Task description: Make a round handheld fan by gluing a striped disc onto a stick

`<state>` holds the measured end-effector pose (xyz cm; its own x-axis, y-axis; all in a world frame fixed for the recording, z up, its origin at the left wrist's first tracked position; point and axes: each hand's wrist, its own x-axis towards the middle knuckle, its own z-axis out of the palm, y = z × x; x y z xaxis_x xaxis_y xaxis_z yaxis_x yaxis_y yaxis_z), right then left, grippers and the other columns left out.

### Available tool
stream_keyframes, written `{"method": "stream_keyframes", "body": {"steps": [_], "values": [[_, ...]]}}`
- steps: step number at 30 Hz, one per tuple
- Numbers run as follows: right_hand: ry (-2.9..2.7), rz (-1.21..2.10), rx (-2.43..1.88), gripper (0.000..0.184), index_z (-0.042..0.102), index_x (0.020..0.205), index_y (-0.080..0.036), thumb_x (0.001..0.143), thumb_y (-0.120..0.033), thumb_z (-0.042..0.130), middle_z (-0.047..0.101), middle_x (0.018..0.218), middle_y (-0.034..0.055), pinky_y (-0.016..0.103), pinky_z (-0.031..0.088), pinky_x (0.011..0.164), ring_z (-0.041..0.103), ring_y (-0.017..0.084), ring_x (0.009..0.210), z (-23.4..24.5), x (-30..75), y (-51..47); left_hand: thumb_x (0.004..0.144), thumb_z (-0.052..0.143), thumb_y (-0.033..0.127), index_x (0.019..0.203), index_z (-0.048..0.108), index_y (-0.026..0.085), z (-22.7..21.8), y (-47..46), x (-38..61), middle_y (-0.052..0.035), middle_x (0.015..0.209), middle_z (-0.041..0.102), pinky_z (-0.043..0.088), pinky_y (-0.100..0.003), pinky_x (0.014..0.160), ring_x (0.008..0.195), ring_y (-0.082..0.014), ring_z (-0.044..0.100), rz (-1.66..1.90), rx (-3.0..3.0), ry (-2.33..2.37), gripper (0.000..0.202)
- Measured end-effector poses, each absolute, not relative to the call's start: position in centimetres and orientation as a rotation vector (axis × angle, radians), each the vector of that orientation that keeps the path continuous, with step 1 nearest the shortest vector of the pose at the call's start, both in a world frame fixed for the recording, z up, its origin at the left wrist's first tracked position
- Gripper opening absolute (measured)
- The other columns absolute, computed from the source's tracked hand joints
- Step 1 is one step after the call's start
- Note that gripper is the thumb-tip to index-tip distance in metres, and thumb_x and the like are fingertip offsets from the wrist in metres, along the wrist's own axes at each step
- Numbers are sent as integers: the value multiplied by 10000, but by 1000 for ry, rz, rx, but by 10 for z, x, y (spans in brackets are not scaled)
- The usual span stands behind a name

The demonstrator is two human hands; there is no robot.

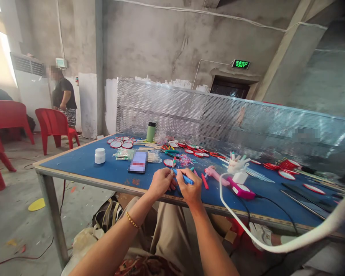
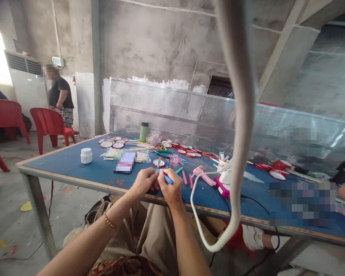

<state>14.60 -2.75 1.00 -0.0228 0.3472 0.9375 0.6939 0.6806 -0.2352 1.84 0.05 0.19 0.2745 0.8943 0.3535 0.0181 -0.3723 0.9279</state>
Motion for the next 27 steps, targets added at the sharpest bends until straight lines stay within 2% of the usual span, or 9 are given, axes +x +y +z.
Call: {"method": "stream_keyframes", "body": {"steps": [27], "values": [[-1608,-357,-851,208,634,753,-195,933,-238,541,649,652,1,236,468,614,585,122,585,11,145,-27,886,480,187,708,549,162,-2,3,19,20,514,614,446,-158,395,436,-111,626,1241,1640,831,192]]}}
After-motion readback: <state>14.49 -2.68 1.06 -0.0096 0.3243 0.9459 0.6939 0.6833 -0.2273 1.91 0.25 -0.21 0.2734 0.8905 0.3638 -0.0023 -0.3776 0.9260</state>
